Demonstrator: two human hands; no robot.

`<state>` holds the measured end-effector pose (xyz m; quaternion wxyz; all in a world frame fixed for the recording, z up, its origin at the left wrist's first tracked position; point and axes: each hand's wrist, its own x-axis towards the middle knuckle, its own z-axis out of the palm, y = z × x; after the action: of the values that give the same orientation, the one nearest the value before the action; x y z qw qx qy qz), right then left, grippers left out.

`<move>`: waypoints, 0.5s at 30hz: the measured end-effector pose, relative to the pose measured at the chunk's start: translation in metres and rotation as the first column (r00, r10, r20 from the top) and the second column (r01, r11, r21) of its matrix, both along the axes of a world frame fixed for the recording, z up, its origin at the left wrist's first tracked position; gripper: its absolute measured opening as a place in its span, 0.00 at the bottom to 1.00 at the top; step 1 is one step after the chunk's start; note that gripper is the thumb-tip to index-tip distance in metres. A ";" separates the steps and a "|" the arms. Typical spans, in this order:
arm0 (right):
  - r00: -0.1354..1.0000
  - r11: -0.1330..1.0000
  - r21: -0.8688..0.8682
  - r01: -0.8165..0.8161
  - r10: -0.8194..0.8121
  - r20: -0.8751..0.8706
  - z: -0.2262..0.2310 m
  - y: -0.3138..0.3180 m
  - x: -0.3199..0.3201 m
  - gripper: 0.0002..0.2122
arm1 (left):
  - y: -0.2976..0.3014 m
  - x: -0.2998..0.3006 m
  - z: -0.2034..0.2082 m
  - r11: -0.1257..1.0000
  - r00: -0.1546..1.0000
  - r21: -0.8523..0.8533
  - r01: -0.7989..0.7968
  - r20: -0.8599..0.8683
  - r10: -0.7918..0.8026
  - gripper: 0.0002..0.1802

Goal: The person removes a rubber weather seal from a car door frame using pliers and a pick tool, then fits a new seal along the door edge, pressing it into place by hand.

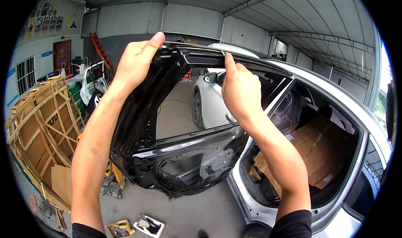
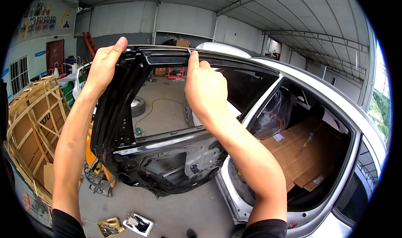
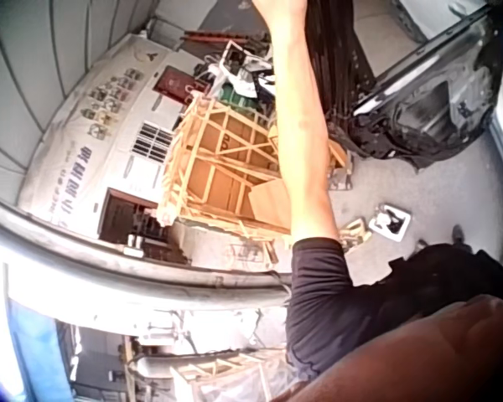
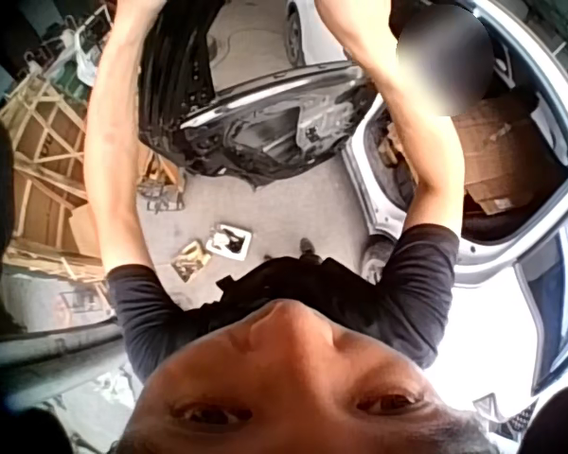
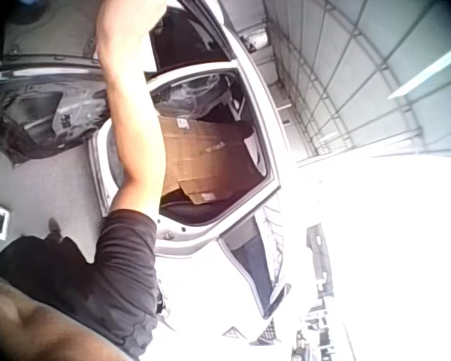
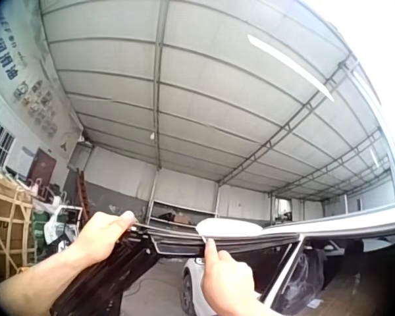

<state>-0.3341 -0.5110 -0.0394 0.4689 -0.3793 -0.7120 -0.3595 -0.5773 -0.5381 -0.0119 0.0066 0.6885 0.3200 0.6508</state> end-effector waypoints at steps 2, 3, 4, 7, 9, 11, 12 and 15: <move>1.000 1.000 0.024 -0.018 0.017 0.015 0.002 0.003 0.001 0.21 | 0.000 -0.010 0.004 0.995 0.998 -0.097 -0.034 -0.063 0.028 0.33; 0.999 0.999 0.035 -0.027 0.026 0.023 0.003 0.005 0.003 0.22 | 0.000 -0.010 0.005 0.995 0.997 -0.087 -0.038 -0.073 0.032 0.33; 0.999 0.999 0.015 -0.037 0.037 0.030 0.005 0.006 0.005 0.21 | 0.001 -0.009 0.005 0.996 0.996 -0.078 -0.041 -0.082 0.034 0.33; 0.997 0.995 -0.077 -0.060 0.064 0.041 0.015 -0.002 0.009 0.18 | 0.004 -0.009 0.007 0.996 0.997 -0.085 -0.021 -0.073 0.015 0.32; 0.994 0.989 -0.128 -0.079 0.089 0.067 0.027 -0.006 0.012 0.17 | 0.003 -0.010 0.006 0.995 0.998 -0.096 -0.014 -0.060 0.008 0.32; 0.989 0.985 -0.128 -0.112 0.123 0.083 0.035 -0.009 0.014 0.13 | 0.005 -0.012 0.004 0.995 0.999 -0.097 -0.013 -0.049 0.008 0.32; 0.983 0.983 -0.141 -0.114 0.133 0.128 0.041 -0.010 0.016 0.14 | 0.004 -0.014 0.005 0.992 0.998 -0.119 -0.027 -0.054 0.020 0.32; 0.975 0.956 -0.287 -0.057 0.115 0.191 0.065 -0.021 0.022 0.16 | 0.007 -0.011 0.006 0.996 0.998 -0.080 -0.035 -0.063 0.030 0.32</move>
<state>-0.3118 -0.5319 0.0260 0.3497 -0.3710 -0.8162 -0.2720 -0.5879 -0.5313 -0.0056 0.0144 0.7021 0.3573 0.6158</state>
